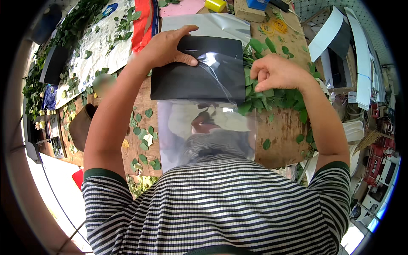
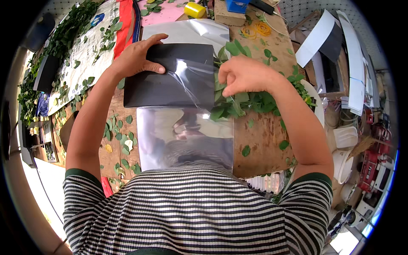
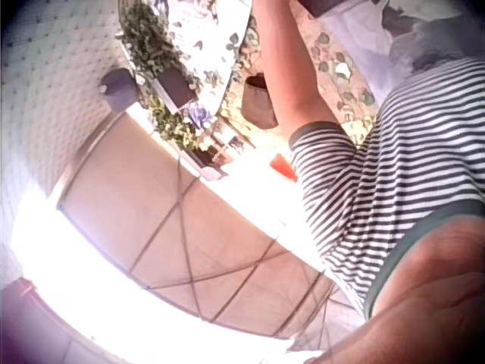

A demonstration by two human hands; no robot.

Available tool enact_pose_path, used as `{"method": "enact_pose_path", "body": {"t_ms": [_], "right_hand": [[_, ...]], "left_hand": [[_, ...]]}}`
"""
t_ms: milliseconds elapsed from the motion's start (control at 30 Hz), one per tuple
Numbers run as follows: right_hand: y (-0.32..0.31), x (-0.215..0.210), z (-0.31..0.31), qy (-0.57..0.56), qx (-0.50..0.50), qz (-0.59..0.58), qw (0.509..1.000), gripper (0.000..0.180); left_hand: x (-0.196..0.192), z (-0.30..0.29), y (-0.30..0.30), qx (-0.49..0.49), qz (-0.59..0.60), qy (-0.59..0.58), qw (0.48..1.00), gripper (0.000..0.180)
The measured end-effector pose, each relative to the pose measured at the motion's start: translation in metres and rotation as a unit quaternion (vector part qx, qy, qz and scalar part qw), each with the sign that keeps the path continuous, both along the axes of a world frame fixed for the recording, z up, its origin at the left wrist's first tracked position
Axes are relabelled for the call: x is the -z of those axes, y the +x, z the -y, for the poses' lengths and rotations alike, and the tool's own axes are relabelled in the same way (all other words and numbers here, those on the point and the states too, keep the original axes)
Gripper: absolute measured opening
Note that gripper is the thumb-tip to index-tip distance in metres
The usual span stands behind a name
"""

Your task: The person repeatedly wraps small potted plants in brown paper, places them into clear plastic bags with black backing, and seals the bags with tape. The wrapped units are stacked on the table and placed into white buckets. The workspace is a greenhouse-like area with scattered leaves and packaging materials.

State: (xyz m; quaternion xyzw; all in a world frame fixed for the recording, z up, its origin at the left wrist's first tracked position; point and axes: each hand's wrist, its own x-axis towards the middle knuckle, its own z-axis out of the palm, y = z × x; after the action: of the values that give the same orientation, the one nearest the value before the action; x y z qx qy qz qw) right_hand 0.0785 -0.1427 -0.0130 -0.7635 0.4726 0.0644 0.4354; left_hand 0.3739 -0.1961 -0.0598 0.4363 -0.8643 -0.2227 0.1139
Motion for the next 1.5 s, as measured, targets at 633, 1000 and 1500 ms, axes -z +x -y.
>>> {"method": "enact_pose_path", "body": {"t_ms": [633, 1000, 1500], "right_hand": [[-0.088, 0.066, 0.322, -0.325, 0.450, 0.059, 0.830, 0.042], [-0.068, 0.058, 0.234, -0.036, 0.502, 0.522, 0.689, 0.015], [-0.039, 0.031, 0.155, -0.078, 0.198, 0.162, 0.964, 0.023]], "left_hand": [[-0.014, 0.002, -0.007, -0.010, -0.009, -0.006, 1.000, 0.071], [-0.004, 0.000, 0.000, -0.030, -0.036, -0.033, 0.998, 0.074], [-0.002, 0.003, -0.003, -0.037, -0.046, 0.025, 0.998, 0.063]]}}
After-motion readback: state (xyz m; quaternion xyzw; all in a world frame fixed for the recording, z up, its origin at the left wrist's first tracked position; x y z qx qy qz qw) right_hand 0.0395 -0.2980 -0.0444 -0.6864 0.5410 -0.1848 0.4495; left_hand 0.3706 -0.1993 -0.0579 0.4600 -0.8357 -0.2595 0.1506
